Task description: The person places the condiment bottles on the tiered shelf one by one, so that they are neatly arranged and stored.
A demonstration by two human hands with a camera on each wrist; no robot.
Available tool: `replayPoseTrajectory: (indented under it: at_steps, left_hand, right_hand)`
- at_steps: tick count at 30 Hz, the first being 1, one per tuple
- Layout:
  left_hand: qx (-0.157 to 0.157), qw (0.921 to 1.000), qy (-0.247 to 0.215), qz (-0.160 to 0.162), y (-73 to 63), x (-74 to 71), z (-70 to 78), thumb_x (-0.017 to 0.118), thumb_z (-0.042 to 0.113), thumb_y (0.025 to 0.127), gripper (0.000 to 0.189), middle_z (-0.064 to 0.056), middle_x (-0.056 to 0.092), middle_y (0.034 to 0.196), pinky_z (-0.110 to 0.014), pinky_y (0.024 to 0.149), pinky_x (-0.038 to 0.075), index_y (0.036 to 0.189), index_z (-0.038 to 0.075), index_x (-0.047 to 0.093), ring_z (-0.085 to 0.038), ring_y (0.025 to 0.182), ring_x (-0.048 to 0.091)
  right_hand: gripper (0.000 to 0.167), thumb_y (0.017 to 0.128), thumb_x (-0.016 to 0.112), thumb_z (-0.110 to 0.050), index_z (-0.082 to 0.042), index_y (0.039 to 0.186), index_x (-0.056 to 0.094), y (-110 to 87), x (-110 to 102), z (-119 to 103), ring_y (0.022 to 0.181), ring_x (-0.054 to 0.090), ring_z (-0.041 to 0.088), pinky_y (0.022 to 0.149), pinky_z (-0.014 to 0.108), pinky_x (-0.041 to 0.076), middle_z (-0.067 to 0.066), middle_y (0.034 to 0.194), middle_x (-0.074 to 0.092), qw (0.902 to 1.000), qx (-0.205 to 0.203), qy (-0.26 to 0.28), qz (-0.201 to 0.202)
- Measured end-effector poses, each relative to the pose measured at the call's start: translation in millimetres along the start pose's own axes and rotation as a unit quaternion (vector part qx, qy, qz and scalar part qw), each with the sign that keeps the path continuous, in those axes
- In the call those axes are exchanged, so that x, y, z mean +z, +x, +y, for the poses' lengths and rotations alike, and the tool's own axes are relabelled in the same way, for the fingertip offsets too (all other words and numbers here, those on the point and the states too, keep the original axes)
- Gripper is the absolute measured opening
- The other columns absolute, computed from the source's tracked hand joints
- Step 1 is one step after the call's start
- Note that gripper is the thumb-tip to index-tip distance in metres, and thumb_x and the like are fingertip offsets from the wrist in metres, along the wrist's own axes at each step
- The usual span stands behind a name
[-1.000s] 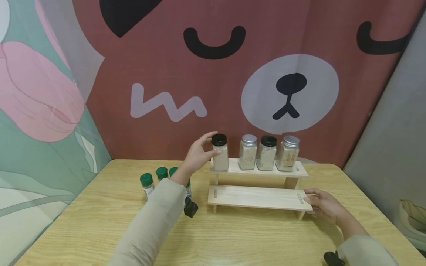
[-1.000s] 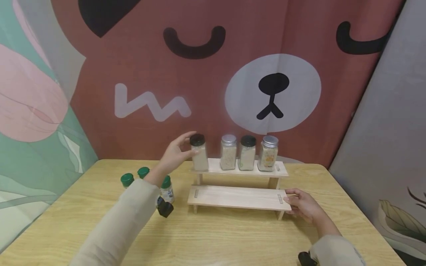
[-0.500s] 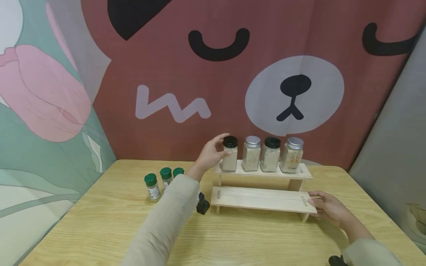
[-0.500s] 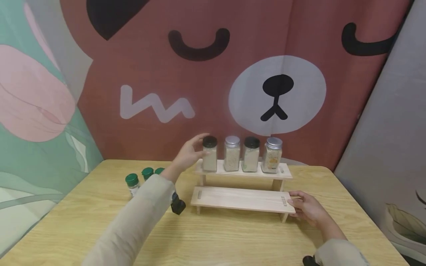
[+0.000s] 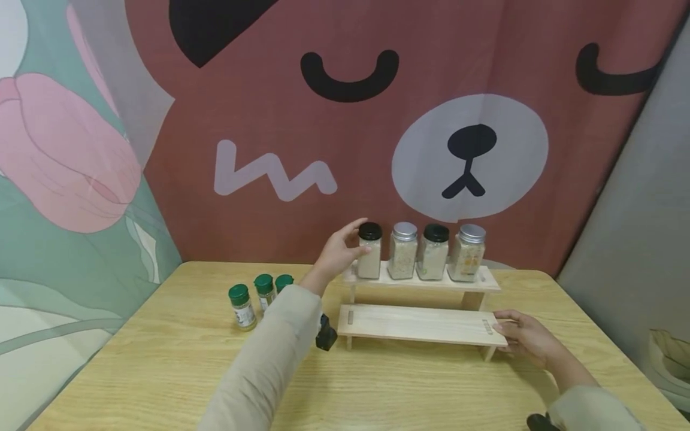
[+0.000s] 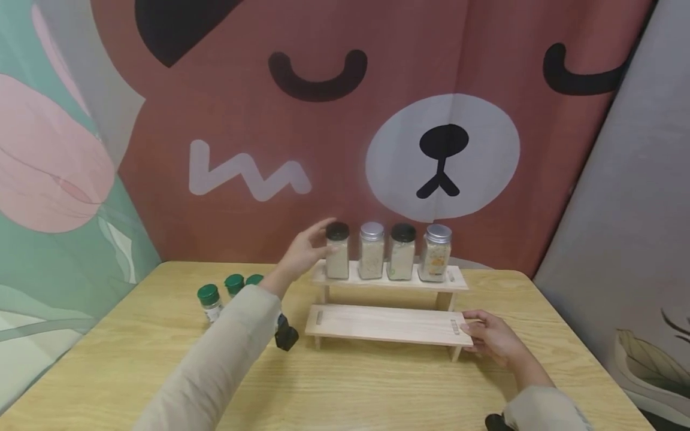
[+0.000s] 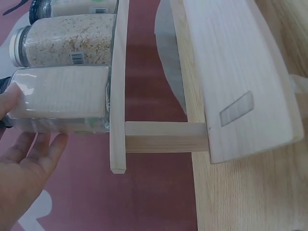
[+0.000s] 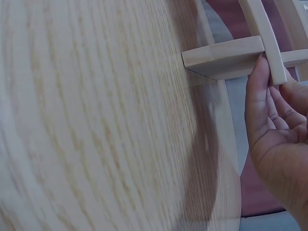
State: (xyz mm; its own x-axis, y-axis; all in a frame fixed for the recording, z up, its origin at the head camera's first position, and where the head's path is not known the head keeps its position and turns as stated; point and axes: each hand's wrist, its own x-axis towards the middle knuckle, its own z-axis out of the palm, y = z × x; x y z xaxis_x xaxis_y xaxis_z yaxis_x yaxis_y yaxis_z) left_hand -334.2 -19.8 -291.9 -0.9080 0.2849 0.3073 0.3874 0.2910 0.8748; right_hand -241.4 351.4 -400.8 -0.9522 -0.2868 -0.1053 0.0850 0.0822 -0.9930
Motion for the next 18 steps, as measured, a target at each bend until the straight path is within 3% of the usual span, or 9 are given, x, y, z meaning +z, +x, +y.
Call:
replayPoseTrajectory:
  at_steps: [7, 18]
  left_hand:
    - [-0.019, 0.9993, -0.031, 0.001, -1.9, -2.4, -2.1, 0.065, 0.011, 0.077, 0.06, -0.007, 0.041, 0.128, -0.035, 0.083, 0.041, 0.129, 0.029, 0.04, -0.019, 0.117, 0.035]
    - [-0.015, 0.9969, -0.077, 0.011, -14.8, -13.1, -0.5, 0.066, 0.011, 0.076, 0.059, -0.007, 0.047, 0.122, -0.035, 0.081, 0.043, 0.129, 0.02, 0.041, -0.02, 0.109, 0.044]
  right_hand:
    - [0.042, 0.089, 0.047, -0.01, 0.012, 0.119, 0.027, 1.1, 0.1, 1.1, 0.079, 0.058, 0.014, 0.066, 0.029, 0.048, 0.001, 0.089, 0.057, 1.0, -0.003, 0.001, 0.002]
    - [0.048, 0.089, 0.047, -0.009, 0.015, 0.121, 0.021, 0.2, 1.4, 0.3, 0.076, 0.058, 0.014, 0.064, 0.028, 0.048, 0.002, 0.088, 0.057, 1.0, 0.0, -0.001, 0.008]
